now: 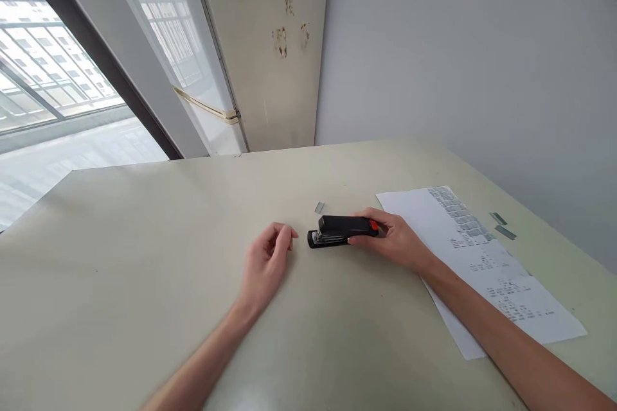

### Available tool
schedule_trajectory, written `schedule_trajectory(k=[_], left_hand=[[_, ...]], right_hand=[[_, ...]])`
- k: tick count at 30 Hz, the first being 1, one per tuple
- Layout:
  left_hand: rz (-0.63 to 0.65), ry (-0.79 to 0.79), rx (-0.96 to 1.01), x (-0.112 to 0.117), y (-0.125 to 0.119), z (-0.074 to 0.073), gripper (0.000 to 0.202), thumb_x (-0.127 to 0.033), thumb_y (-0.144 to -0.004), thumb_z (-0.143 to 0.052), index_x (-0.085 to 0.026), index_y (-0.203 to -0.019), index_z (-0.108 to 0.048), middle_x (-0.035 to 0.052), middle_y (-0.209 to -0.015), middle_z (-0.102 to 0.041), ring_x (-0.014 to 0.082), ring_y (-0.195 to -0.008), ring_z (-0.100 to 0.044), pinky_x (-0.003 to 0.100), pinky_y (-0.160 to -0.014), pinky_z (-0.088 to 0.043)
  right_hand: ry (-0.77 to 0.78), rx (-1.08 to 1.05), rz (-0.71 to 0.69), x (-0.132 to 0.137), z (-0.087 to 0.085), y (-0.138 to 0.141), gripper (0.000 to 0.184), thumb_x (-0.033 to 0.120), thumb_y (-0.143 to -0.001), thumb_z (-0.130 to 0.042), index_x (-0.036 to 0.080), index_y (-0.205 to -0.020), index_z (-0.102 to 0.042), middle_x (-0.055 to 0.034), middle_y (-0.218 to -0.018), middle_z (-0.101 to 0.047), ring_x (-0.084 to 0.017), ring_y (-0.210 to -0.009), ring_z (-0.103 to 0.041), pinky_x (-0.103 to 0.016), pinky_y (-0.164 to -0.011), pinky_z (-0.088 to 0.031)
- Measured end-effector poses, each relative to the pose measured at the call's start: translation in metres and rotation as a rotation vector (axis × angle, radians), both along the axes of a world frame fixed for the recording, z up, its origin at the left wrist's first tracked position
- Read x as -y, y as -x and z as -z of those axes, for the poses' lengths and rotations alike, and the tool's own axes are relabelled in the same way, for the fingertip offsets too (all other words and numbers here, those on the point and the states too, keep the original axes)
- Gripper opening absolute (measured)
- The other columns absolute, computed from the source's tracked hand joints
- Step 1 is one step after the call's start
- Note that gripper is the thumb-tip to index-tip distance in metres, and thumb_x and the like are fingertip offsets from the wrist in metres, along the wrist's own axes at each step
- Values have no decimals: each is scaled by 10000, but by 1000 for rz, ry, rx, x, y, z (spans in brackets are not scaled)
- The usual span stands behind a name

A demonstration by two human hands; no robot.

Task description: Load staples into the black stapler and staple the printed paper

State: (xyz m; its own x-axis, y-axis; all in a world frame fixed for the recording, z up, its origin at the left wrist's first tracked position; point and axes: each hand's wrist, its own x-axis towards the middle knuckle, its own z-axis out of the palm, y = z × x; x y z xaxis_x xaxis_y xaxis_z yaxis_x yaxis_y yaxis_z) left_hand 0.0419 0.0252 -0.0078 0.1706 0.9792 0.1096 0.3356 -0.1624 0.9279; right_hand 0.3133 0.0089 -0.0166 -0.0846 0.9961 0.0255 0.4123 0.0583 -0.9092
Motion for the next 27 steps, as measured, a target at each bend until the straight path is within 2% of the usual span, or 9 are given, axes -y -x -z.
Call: schedule_trajectory(k=[4,8,11,14,20,23,27], left_hand=[[-16,133,103,-6,-1,0,381,-504,-1057,-483,-215,-867,-641,-23,-751,-505,146,-706,-450,270,-647,-353],[-13,167,110,-5,-1,1,394,-535,-1055,-494,-218,-873,-641,-19,-768,-519,150,-726,-451,272,-657,-349],[-19,181,98,-4,-1,1,395,-532,-1057,-490,-218,-871,-639,-15,-765,-514,153,-713,-436,275,-639,-340],[-19,195,95,-5,-2,2,399,-538,-1061,-478,-223,-873,-635,-13,-757,-505,157,-708,-436,274,-618,-334],[-77,142,73,-10,2,1,363,-508,-1065,-481,-238,-871,-628,-5,-800,-555,176,-805,-515,271,-639,-358],[-160,70,46,-20,10,-1,326,-451,-1067,-490,-242,-865,-637,-4,-863,-610,181,-853,-536,275,-723,-395],[-249,75,72,-31,18,1,325,-453,-1067,-500,-250,-889,-682,3,-998,-681,201,-990,-576,288,-872,-421]], right_hand=[[-14,75,-66,4,2,4,293,519,-851,-813,296,-1031,-751,-14,-988,-725,-225,-879,-618,-329,-748,-464],[52,120,-113,7,1,0,306,535,-949,-701,315,-1161,-713,-18,-1092,-738,-230,-939,-653,-332,-797,-499],[79,80,-56,8,2,-2,367,572,-1055,-502,327,-1265,-676,-26,-1216,-738,-243,-1076,-664,-347,-897,-509],[86,56,44,9,4,-1,419,569,-1099,-379,323,-1268,-672,-32,-1237,-751,-247,-1125,-659,-356,-926,-498],[42,6,77,9,13,7,385,531,-1113,-367,293,-1226,-648,-49,-1164,-762,-230,-1084,-683,-349,-912,-515],[37,2,74,9,13,8,366,519,-1115,-376,296,-1227,-643,-44,-1139,-767,-225,-1094,-690,-343,-920,-521],[59,10,86,10,9,8,362,521,-1114,-380,299,-1208,-650,-45,-1172,-761,-226,-1114,-686,-346,-954,-523]])
